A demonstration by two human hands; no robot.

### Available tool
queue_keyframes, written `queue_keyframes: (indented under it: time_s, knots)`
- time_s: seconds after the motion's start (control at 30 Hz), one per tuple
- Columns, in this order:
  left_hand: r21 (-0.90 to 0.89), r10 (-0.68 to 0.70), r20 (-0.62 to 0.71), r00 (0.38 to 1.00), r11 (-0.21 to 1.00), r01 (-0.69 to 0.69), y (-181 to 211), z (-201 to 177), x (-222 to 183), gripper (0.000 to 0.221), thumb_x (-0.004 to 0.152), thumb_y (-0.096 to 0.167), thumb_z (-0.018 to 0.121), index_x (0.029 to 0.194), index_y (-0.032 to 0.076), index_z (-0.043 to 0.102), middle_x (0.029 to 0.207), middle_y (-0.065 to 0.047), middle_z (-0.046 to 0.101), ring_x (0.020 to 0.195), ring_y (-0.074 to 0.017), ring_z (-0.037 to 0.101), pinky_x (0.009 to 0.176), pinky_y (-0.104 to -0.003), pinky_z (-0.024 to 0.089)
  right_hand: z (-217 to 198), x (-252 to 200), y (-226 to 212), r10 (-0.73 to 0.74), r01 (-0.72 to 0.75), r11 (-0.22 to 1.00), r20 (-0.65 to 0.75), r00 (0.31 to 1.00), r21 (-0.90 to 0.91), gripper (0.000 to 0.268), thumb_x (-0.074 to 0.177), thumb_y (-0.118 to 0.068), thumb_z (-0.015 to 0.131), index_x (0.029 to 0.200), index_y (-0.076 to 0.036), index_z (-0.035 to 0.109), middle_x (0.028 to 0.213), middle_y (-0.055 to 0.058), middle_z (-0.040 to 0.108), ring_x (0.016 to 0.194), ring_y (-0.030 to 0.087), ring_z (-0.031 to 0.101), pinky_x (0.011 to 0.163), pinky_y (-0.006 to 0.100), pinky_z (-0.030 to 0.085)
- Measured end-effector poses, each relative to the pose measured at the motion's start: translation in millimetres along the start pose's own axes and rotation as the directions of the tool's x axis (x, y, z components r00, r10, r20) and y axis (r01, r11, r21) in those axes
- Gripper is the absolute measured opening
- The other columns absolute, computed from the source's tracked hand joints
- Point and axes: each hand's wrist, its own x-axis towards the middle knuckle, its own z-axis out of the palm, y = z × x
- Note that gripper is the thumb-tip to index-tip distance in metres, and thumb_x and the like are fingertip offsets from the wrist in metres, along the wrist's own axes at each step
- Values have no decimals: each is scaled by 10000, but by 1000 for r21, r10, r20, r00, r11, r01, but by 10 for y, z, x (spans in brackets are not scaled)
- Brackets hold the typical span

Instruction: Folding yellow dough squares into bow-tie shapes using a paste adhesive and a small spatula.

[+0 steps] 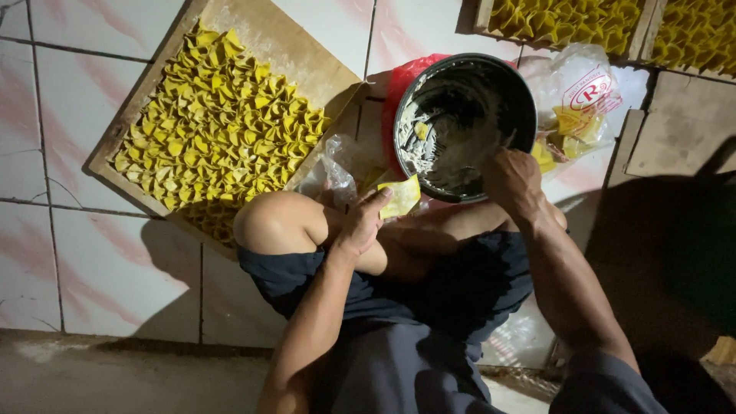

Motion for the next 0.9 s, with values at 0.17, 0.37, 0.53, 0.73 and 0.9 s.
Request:
queue_keyframes:
  time_s: [0.17, 0.37, 0.53, 0.73, 0.9]
  knots:
    - [-47, -3, -31, 1000, 999, 2, 373, 203, -227, 310, 901, 312, 743, 700, 170, 557, 635, 61, 450, 502, -35, 472, 437, -165, 316, -36, 45, -30, 18, -19, 1000, 98, 995, 4, 193, 897, -226, 637, 915, -113, 792, 844, 78, 770, 918, 279, 770, 790, 389, 618]
    - [-20, -4, -42, 999, 1000, 3, 338, 214, -204, 314, 905, 311, 749, 692, 175, 561, 648, 68, 431, 490, -35, 438, 430, -164, 274, -126, 82, -41, 54, -56, 998, 220, 974, 5, 185, 886, -258, 676, 951, -134, 797, 875, 72, 772, 909, 272, 772, 790, 399, 627]
    - [-14, 1, -35, 999, 1000, -2, 501, 274, -296, 286, 922, 312, 734, 716, 176, 590, 663, 66, 448, 499, -25, 445, 432, -156, 289, -530, -62, -35, 77, -82, 997, 305, 949, 1, 191, 878, -283, 705, 977, -149, 800, 897, 67, 774, 902, 267, 774, 790, 406, 634]
    - [-285, -38, 53, 998, 957, 52, -29, 47, 69, 252, 908, 384, 731, 973, 154, 651, 878, -45, 692, 717, -146, 702, 545, -232, 535, -787, -441, 450, -210, 55, 650, 109, 972, 758, 319, 900, -219, 684, 1178, -86, 764, 1032, 303, 752, 999, 533, 686, 904, 613, 532]
    - [-393, -13, 31, 999, 919, 24, -253, 194, 283, 466, 909, 429, 763, 1191, 86, 619, 1155, -144, 711, 1006, -286, 719, 829, -417, 624, -185, -682, 622, -226, 79, 56, -65, 972, 995, 311, 914, -82, 657, 1199, 9, 741, 849, 141, 776, 727, 143, 696, 611, 278, 570]
